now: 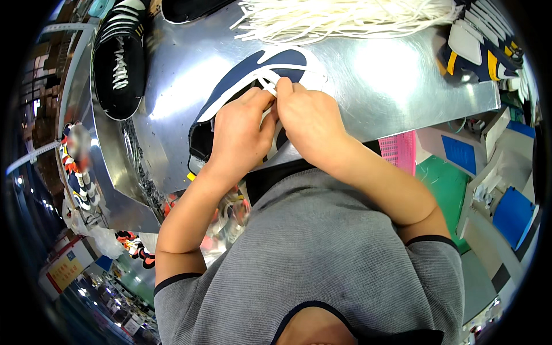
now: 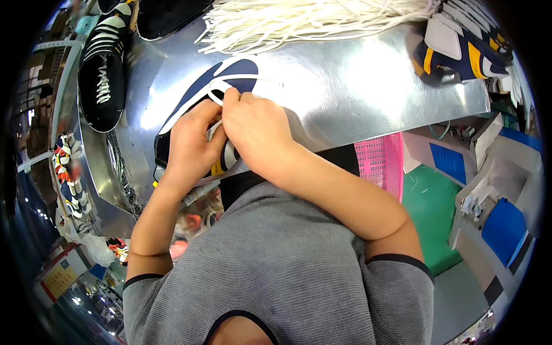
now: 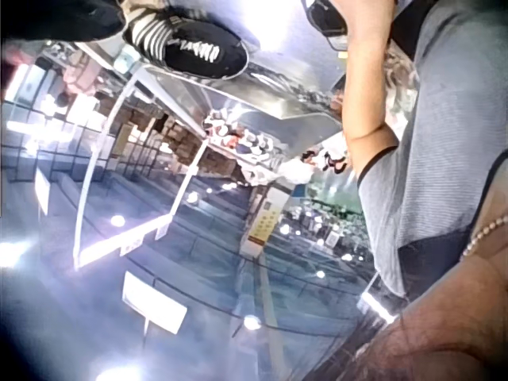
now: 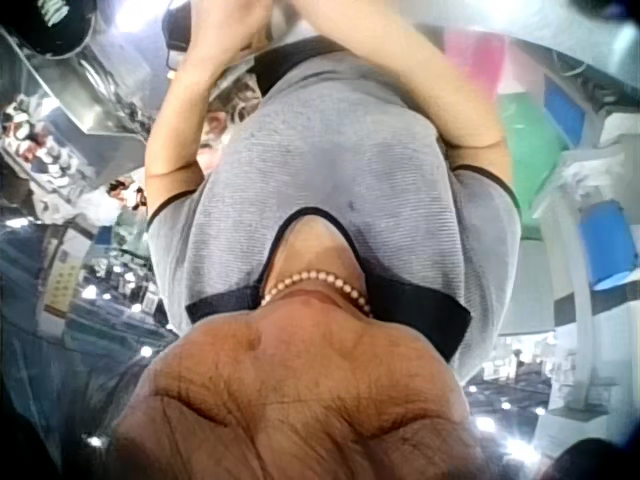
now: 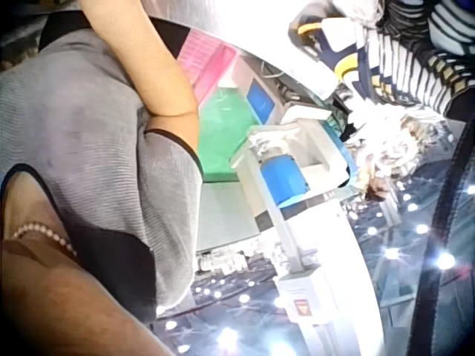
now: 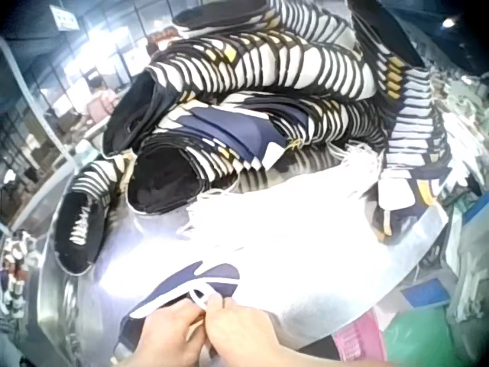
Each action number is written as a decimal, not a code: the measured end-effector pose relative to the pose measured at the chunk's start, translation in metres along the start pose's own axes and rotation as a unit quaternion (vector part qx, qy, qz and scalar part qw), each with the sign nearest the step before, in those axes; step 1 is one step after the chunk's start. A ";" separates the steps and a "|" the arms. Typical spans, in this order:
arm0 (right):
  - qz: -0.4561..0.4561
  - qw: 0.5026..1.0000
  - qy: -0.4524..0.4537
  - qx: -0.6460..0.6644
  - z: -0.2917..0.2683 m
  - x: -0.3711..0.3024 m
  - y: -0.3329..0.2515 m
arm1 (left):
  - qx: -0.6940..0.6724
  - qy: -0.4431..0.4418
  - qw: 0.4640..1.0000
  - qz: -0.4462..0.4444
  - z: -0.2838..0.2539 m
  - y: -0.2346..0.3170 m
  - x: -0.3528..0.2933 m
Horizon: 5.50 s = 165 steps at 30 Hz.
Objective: The person threads a white shoelace through the eyelets of a blue and yellow shoe upper by hand, repeating the process on multiple units from a pile on the workstation.
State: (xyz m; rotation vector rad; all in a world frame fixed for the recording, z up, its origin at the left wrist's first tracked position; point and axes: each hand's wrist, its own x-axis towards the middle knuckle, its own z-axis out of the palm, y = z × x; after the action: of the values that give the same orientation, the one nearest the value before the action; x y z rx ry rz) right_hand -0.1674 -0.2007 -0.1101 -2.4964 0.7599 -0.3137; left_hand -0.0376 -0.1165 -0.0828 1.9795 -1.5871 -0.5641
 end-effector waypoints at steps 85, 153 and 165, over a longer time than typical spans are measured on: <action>-0.025 0.908 0.127 0.399 -0.058 0.006 0.048 | -0.028 0.134 0.982 0.132 -0.059 0.029 0.029; 0.114 0.896 -0.038 0.428 -0.049 -0.005 0.029 | -0.346 0.128 0.919 -0.140 0.011 0.002 0.002; 0.069 0.941 -0.072 0.323 -0.050 0.007 0.033 | -0.329 0.085 0.928 -0.156 0.008 -0.002 0.001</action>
State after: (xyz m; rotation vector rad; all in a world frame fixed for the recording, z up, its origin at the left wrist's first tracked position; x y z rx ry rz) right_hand -0.1941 -0.2484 -0.0849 -1.8154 0.6375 -0.2715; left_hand -0.0409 -0.1183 -0.0908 1.6929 -0.8197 -0.8842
